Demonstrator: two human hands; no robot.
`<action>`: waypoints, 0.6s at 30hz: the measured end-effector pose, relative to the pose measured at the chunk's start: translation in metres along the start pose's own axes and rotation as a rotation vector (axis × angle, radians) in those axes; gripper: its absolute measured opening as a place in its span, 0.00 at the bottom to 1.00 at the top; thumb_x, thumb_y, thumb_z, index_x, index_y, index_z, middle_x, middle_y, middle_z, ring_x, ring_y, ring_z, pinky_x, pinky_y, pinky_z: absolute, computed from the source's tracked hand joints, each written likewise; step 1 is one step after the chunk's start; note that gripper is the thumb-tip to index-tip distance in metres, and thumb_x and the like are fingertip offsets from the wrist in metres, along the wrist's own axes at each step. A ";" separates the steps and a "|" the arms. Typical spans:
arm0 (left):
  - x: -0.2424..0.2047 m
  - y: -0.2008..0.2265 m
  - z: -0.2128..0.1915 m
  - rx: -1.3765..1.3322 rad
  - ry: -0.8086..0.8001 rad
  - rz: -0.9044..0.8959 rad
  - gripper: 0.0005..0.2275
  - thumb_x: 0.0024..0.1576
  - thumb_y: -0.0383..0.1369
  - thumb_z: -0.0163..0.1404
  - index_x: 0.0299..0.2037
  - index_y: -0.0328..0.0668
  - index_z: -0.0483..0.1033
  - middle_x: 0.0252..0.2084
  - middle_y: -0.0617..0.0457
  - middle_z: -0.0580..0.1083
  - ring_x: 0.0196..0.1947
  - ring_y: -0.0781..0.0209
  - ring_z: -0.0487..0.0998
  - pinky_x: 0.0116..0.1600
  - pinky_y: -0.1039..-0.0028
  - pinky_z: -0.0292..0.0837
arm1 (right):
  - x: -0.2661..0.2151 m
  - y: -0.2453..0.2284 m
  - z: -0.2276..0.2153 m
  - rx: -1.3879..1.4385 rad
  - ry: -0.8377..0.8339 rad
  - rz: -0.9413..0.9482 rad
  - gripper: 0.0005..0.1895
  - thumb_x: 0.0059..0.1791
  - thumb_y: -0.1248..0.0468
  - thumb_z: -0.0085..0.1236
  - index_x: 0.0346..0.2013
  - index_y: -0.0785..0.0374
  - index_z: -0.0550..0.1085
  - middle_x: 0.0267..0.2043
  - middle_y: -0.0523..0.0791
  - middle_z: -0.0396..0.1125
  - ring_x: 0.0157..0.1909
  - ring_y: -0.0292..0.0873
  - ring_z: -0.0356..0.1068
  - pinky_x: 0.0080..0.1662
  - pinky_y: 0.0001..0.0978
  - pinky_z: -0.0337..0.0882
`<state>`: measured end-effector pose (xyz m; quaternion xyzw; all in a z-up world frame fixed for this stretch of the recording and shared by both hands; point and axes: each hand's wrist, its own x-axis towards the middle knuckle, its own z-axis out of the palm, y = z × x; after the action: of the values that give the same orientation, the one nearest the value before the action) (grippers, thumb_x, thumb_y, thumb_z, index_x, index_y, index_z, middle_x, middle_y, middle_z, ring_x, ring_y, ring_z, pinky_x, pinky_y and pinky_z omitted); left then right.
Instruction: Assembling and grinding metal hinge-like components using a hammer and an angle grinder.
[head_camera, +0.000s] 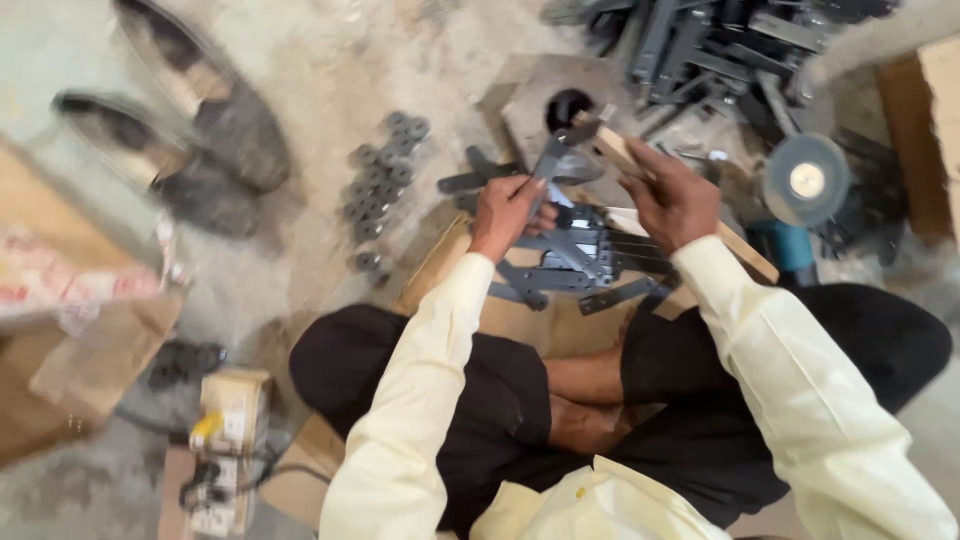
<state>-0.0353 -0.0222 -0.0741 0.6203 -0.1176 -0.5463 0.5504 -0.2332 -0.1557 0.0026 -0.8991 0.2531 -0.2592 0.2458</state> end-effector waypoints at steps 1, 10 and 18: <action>0.001 0.005 -0.006 -0.013 0.031 0.000 0.14 0.64 0.37 0.46 0.35 0.32 0.78 0.25 0.49 0.79 0.20 0.63 0.81 0.25 0.73 0.78 | -0.004 -0.004 0.002 0.019 -0.020 -0.019 0.26 0.53 0.69 0.67 0.66 0.57 0.73 0.48 0.54 0.74 0.45 0.53 0.76 0.46 0.41 0.76; -0.038 0.077 -0.025 -0.330 0.181 0.465 0.14 0.68 0.35 0.45 0.58 0.35 0.74 0.40 0.49 0.82 0.35 0.64 0.84 0.38 0.76 0.78 | -0.059 -0.044 0.024 0.156 -0.548 0.108 0.25 0.41 0.69 0.62 0.53 0.63 0.74 0.44 0.53 0.68 0.41 0.54 0.72 0.43 0.43 0.74; -0.076 0.099 -0.007 -0.372 0.160 0.625 0.12 0.70 0.31 0.40 0.61 0.45 0.69 0.46 0.50 0.81 0.36 0.65 0.85 0.39 0.76 0.83 | -0.044 -0.069 0.088 -0.089 -0.821 -0.139 0.19 0.45 0.59 0.64 0.50 0.56 0.76 0.49 0.50 0.69 0.53 0.54 0.69 0.53 0.44 0.71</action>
<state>-0.0132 0.0023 0.0465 0.4848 -0.1566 -0.3136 0.8013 -0.1909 -0.0510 -0.0377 -0.9524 0.0837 0.1160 0.2691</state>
